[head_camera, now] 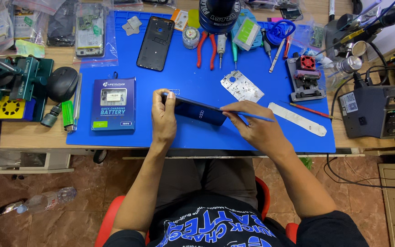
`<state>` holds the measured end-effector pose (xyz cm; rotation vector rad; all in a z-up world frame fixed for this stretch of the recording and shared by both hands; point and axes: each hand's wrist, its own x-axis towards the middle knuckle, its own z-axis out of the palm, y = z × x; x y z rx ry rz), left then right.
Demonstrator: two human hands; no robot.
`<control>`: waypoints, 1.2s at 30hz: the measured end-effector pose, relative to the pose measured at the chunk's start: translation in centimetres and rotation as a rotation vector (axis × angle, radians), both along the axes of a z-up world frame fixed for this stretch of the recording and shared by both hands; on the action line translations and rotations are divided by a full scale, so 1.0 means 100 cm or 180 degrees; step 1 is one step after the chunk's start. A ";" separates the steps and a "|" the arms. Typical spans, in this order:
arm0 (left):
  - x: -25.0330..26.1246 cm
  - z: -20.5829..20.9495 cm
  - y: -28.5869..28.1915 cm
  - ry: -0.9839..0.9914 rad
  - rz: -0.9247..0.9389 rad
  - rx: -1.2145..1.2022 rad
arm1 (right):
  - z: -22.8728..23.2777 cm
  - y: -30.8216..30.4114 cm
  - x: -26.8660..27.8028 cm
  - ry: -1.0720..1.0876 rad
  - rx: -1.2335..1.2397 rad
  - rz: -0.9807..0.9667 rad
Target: The person works on a black smartphone at a cluttered workbench, using a metal prying tool to separate the back cover from the device. They open a drawer to retrieve a tool, then continue prying the edges of the phone until the back cover is removed, revealing the internal components.
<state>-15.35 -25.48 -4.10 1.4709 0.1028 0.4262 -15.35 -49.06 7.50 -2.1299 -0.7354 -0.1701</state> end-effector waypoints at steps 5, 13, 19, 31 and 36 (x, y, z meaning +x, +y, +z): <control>0.002 0.000 0.000 0.0075 -0.0007 0.0044 | -0.008 0.002 0.002 -0.0307 -0.0006 0.0062; 0.003 -0.004 0.002 0.0119 -0.0017 0.0033 | -0.007 0.006 0.004 -0.0370 -0.0041 0.0088; 0.005 -0.002 0.001 0.0181 0.0002 0.0096 | -0.018 0.006 0.001 -0.1070 -0.0098 0.0376; 0.003 -0.003 0.001 0.0240 0.0026 0.0069 | -0.056 0.008 0.013 -0.2387 0.0233 0.0481; 0.005 -0.007 0.001 0.0248 0.0034 0.0117 | -0.057 0.012 0.017 -0.2768 0.0215 0.0542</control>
